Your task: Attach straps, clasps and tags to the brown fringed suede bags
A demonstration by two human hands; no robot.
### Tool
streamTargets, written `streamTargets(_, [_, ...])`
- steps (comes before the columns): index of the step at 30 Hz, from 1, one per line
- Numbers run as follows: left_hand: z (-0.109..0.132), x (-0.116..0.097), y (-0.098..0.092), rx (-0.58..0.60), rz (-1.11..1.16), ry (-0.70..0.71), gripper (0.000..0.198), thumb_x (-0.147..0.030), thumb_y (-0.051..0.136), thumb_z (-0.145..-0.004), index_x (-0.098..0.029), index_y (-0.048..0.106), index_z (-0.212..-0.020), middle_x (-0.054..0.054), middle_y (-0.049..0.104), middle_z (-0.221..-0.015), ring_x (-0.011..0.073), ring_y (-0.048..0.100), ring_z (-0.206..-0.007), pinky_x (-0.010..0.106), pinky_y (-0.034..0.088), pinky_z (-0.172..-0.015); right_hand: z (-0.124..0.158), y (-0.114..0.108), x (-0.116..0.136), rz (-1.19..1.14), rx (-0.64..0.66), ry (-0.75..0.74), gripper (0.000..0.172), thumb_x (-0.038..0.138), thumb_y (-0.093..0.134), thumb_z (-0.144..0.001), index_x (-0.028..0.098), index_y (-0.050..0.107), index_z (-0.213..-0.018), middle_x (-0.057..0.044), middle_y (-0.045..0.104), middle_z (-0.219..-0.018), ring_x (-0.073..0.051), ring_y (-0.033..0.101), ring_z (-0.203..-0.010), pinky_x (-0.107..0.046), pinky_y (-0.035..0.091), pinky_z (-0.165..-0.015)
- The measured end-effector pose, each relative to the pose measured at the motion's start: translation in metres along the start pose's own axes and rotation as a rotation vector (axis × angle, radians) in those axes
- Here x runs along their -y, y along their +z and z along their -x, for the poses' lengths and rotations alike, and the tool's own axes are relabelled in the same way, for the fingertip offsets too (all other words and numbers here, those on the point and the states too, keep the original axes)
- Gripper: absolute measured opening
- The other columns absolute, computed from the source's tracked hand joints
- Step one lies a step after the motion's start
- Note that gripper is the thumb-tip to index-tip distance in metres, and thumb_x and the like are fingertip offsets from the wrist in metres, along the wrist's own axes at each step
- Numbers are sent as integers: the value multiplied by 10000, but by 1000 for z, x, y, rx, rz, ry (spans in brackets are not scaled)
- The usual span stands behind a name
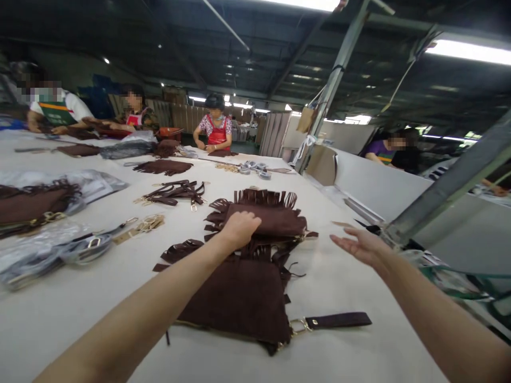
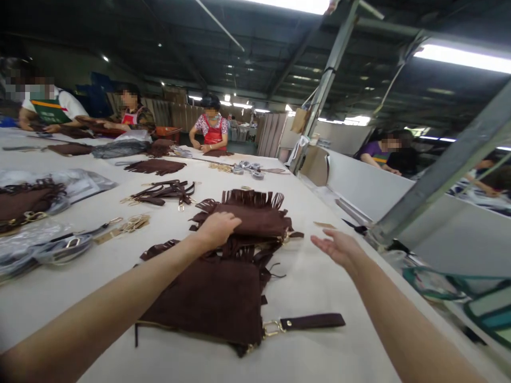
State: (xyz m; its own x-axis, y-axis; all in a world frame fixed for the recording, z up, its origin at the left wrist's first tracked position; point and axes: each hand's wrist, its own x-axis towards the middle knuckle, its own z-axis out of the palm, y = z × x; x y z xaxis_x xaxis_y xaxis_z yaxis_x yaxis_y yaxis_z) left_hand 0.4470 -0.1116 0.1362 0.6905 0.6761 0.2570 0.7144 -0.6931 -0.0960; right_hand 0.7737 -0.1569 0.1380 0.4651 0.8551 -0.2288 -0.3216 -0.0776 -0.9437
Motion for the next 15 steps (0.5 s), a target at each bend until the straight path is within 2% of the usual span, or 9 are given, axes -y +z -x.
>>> streamTargets(2, [34,-22,21,99,133,124,186,-222,622,-847,-171,640,-1025,90,652,-1027,241,618,-924,333,487,-780,13,-18,-42,145,-102,2,634,27,586,-784,166,334,-1349,-180,593,-1216,-139,677,-614,-303,604,-616])
streamTargets(4, [72,-43,33,204,301,261,356,-352,689,-810,-207,614,-1126,85,634,-1135,254,607,-999,348,488,-847,36,-30,-72,272,-108,-11,528,127,698,-730,185,513,-1221,-140,607,-1193,-179,678,-732,-367,603,-720])
streamTargets(6, [105,-59,43,266,377,305,589,-426,730,-764,-217,528,-1276,124,556,-1312,303,560,-1136,407,461,-941,64,-35,-95,493,72,-64,295,250,736,-716,173,661,-991,-114,672,-1043,-258,664,-854,-461,569,-836])
streamTargets(8, [128,-69,53,256,369,282,694,-408,715,-786,-202,421,-1380,168,445,-1438,334,462,-1278,454,394,-1039,93,-36,-115,791,374,-235,240,356,691,-767,185,704,-934,-113,697,-1000,-313,636,-974,-524,499,-944])
streamTargets(10, [137,-74,62,204,337,248,601,-330,635,-868,-176,391,-1396,183,409,-1469,320,400,-1342,451,341,-1092,117,-34,-135,1020,622,-472,312,364,643,-805,213,690,-1073,-117,673,-1140,-322,586,-1105,-520,440,-1020])
streamTargets(11, [138,-75,65,184,326,235,493,-286,577,-907,-164,427,-1361,179,446,-1443,303,426,-1328,431,353,-1086,124,-33,-145,1084,690,-571,366,337,641,-803,219,662,-1149,-123,639,-1224,-323,553,-1166,-508,422,-1043])
streamTargets(13, [135,-74,66,184,317,213,275,-217,473,-947,-151,535,-1207,157,582,-1303,274,552,-1205,382,443,-994,132,-29,-162,1179,755,-694,384,280,613,-811,214,634,-1189,-137,603,-1280,-313,534,-1197,-472,436,-1033])
streamTargets(15, [131,-70,59,220,321,149,173,-190,440,-944,-169,580,-1042,106,691,-1078,252,660,-1003,337,517,-825,130,-24,-174,1242,762,-751,255,262,532,-857,223,661,-1074,-126,658,-1167,-294,604,-1081,-434,500,-934])
